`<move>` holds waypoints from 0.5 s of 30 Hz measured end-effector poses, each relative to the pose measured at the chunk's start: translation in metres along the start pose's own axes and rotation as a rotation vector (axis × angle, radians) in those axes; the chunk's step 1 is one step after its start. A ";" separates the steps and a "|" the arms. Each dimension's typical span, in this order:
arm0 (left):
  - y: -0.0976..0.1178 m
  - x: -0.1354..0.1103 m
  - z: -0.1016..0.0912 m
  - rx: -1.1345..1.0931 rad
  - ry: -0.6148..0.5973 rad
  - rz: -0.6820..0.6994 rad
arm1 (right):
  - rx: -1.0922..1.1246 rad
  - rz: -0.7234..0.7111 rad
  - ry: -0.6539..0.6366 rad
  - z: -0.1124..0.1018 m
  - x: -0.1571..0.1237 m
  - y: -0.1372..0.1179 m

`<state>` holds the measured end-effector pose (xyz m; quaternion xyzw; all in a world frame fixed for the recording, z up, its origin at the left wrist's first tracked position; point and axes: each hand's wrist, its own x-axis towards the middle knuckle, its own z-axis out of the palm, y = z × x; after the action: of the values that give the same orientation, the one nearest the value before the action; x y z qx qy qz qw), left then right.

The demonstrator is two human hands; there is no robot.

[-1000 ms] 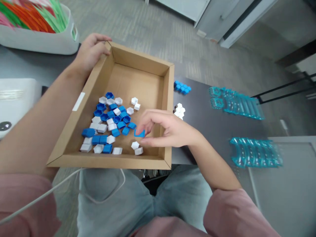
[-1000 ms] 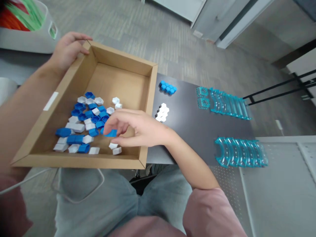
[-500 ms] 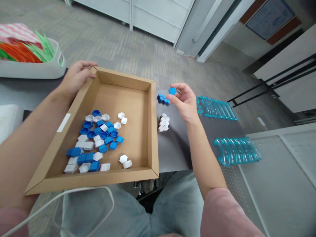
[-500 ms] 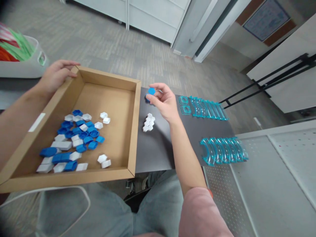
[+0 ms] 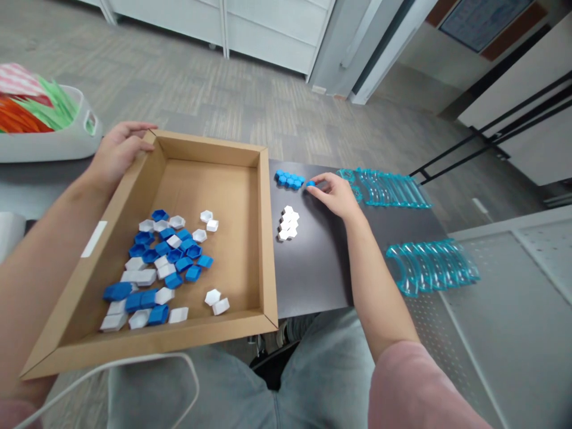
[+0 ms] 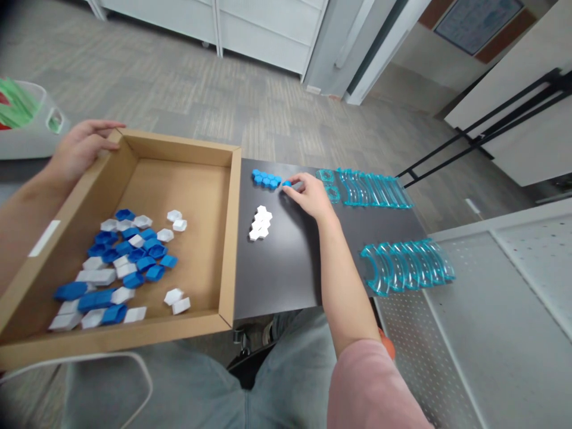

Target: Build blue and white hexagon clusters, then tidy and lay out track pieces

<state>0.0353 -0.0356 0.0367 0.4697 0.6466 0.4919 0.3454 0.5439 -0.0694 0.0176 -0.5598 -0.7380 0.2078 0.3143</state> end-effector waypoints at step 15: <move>-0.001 0.001 0.001 0.013 0.026 0.030 | 0.153 0.066 -0.069 0.008 0.003 0.006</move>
<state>0.0361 -0.0345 0.0353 0.4750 0.6474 0.4988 0.3263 0.5421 -0.0646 0.0091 -0.5507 -0.7114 0.2930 0.3238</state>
